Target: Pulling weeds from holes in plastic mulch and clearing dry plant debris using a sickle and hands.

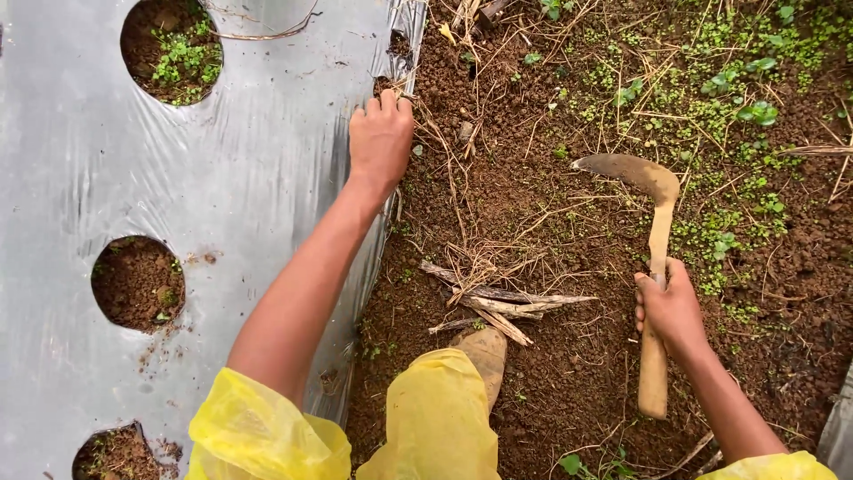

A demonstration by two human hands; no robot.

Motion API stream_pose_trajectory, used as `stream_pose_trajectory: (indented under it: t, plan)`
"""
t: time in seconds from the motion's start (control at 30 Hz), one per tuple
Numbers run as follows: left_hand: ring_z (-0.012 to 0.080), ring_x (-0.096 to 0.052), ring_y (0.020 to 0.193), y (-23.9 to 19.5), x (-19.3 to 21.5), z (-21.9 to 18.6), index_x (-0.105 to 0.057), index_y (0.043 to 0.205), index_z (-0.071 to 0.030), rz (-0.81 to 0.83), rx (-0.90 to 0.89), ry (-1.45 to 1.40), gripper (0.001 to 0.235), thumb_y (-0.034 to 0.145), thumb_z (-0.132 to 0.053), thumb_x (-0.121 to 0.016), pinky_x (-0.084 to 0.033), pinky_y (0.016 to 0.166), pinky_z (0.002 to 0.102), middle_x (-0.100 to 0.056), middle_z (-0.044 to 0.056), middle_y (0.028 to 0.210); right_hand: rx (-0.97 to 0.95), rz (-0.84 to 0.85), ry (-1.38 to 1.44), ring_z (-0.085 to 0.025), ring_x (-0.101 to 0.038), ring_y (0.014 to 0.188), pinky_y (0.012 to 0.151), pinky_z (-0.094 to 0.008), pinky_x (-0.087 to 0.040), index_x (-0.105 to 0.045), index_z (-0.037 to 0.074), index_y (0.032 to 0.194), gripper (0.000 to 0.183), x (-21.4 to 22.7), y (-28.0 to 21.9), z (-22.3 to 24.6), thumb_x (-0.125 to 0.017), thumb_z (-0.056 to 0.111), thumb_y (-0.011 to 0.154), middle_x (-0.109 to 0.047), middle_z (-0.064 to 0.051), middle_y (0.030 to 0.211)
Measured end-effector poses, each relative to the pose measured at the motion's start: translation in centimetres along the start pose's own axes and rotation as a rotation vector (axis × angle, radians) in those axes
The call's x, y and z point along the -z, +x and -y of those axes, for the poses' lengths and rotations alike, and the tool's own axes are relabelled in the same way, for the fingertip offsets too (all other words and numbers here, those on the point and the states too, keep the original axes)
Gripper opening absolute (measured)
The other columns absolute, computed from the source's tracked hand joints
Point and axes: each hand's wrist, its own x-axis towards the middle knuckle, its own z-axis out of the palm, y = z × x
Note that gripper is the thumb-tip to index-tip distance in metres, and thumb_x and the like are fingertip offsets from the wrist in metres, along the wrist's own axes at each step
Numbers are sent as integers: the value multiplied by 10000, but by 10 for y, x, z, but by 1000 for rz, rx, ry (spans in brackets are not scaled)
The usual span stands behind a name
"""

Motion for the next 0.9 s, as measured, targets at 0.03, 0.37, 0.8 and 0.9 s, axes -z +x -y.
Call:
stream_pose_trajectory:
  t: [0.03, 0.37, 0.8, 0.9]
  plan:
    - [123, -513, 637, -1, 0, 0, -638, 900, -89, 17, 30, -87, 188, 877, 85, -570, -471, 505, 240, -590, 33, 807, 0, -1, 2, -184, -469, 552, 441, -300, -428, -487, 67, 1265, 174, 0, 0, 1, -505, 64, 1092, -532, -82, 784]
    - [228, -570, 619, 0, 1, 9, -659, 926, 78, 118, 220, -337, 239, 872, 289, -558, -593, 510, 302, -639, 177, 808, 27, 1, 3, -185, -473, 580, 450, -319, -432, -469, 56, 1328, 240, 0, 1, -2, -492, 69, 1089, -528, -91, 826]
    - [99, -485, 665, 18, 84, 23, -589, 932, -56, 702, 741, -937, 97, 1010, -23, -636, -504, 582, 177, -599, 39, 868, 20, -5, -12, -201, -485, 576, 450, -329, -438, -462, 76, 1340, 251, -2, 3, -6, -493, 65, 1091, -535, -102, 818]
    - [45, -283, 504, 11, 114, 18, -609, 1368, -92, 700, 842, -1159, 344, 1053, -228, -578, -252, 467, 193, -607, -12, 797, 31, 4, -5, -206, -484, 577, 450, -337, -433, -440, 76, 1320, 238, -2, 4, -7, -495, 61, 1088, -526, -100, 802]
